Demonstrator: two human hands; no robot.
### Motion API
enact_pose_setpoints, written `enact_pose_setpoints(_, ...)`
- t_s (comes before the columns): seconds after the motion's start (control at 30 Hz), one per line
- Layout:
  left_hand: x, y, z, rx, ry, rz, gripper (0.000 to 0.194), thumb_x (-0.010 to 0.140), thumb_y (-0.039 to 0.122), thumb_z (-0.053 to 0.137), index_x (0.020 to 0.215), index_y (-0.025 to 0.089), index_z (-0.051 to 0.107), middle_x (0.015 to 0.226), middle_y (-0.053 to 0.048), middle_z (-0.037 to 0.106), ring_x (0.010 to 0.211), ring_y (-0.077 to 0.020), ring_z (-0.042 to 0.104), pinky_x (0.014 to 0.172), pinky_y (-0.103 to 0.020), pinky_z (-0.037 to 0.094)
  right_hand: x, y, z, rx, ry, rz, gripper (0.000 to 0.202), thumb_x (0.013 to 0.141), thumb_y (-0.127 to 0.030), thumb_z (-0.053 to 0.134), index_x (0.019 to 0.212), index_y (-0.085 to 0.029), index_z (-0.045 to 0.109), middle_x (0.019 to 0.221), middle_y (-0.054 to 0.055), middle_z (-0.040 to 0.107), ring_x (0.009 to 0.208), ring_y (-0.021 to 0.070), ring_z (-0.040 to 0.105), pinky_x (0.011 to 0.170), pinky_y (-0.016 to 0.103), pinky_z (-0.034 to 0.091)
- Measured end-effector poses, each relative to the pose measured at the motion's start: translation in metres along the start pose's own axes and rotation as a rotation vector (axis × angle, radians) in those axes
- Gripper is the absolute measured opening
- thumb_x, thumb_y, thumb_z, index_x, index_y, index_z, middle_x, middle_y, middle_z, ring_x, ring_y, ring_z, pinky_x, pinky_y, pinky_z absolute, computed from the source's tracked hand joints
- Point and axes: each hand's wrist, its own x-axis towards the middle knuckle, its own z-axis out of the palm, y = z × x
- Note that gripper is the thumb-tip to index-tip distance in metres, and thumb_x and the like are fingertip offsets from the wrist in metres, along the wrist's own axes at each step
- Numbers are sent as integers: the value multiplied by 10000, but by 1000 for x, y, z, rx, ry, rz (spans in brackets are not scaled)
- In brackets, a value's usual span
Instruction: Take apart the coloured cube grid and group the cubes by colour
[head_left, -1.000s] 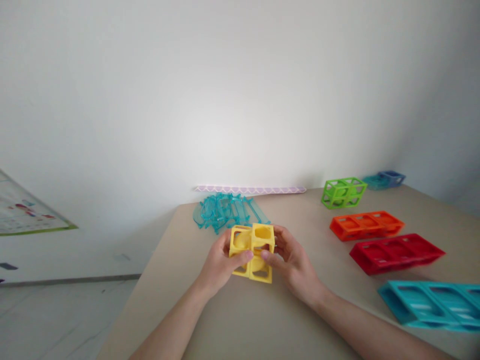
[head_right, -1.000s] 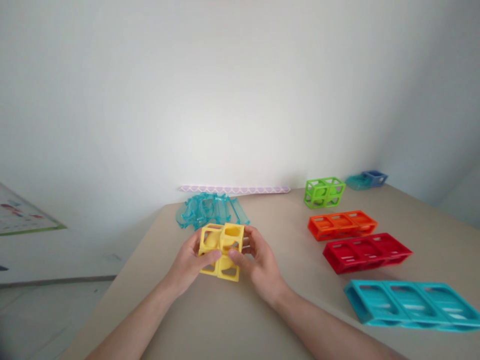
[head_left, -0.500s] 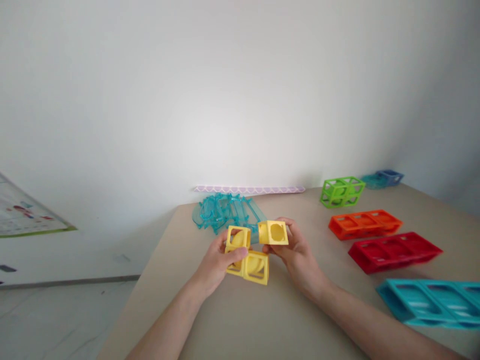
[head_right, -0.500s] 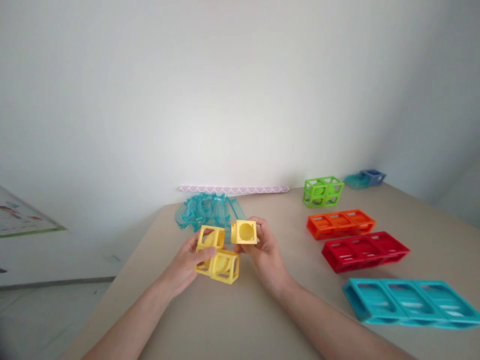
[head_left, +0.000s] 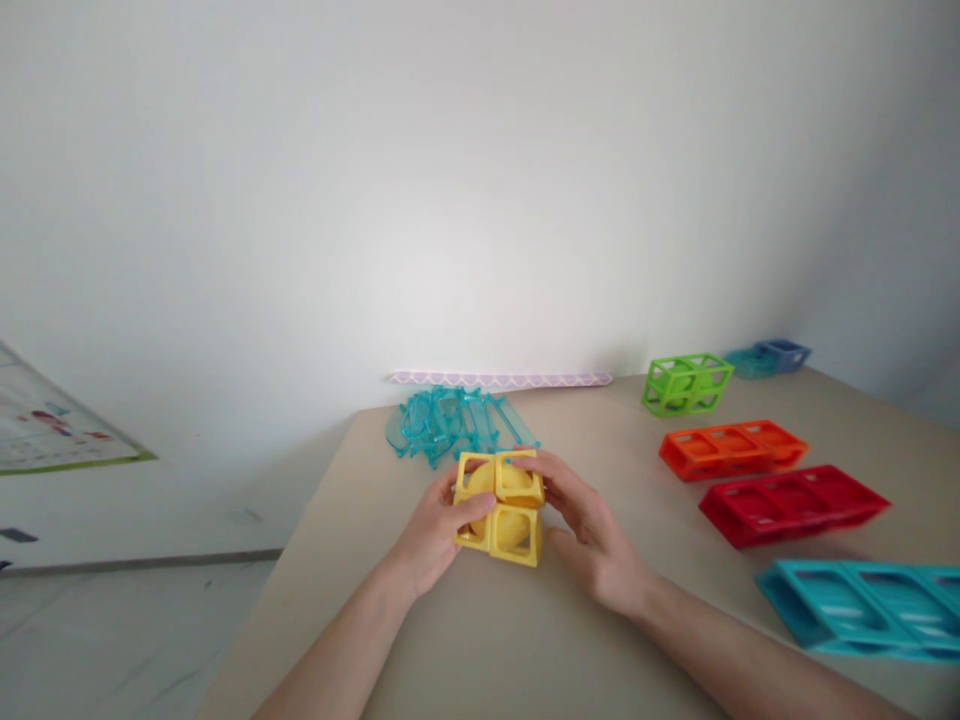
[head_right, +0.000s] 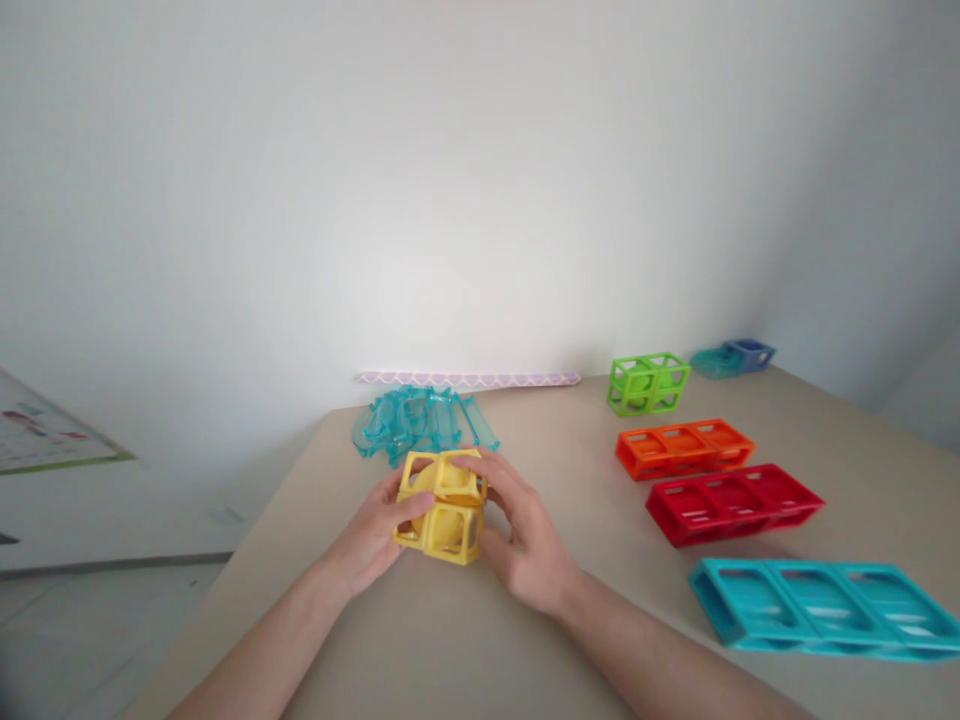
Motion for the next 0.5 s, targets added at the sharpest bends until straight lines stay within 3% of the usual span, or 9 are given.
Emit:
enact_pose_setpoints(0.13, -1, -2, 0, 73, 17, 65, 468, 663, 218, 811, 1086, 181, 614, 959, -63, 705, 802, -185, 676, 743, -282, 529, 2, -1, 0, 7, 77, 28, 290, 917, -209, 518, 1180, -288, 610, 1387, 67, 483, 1339, 261, 389, 1048, 426, 396)
enact_pose_setpoints(0.27, -2, -2, -1, 86, 3, 85, 483, 667, 227, 809, 1099, 178, 600, 973, -68, 701, 800, -188, 667, 756, -303, 526, 2, 1, 2, -74, 145, 9, 181, 916, -267, 570, 1062, -273, 679, 1315, 82, 543, 1257, 260, 482, 1024, 430, 422)
enact_pose_setpoints(0.37, -2, -1, -1, 88, -1, 91, 472, 672, 228, 806, 1094, 178, 600, 976, -68, 698, 807, -185, 663, 761, -302, 525, 0, 1, 5, -82, 139, 15, 231, 898, -287, 603, 1122, -271, 659, 1343, 92, 521, 1256, 274, 483, 1028, 445, 422)
enact_pose_setpoints(0.5, -1, -1, -1, 138, 21, 159, 505, 668, 223, 804, 1125, 183, 593, 1022, -70, 694, 867, -204, 659, 776, -302, 529, 0, 0, 8, 105, 158, 138, 571, 902, -329, 601, 1416, -315, 353, 1400, 103, 480, 1200, 257, 543, 963, 428, 483)
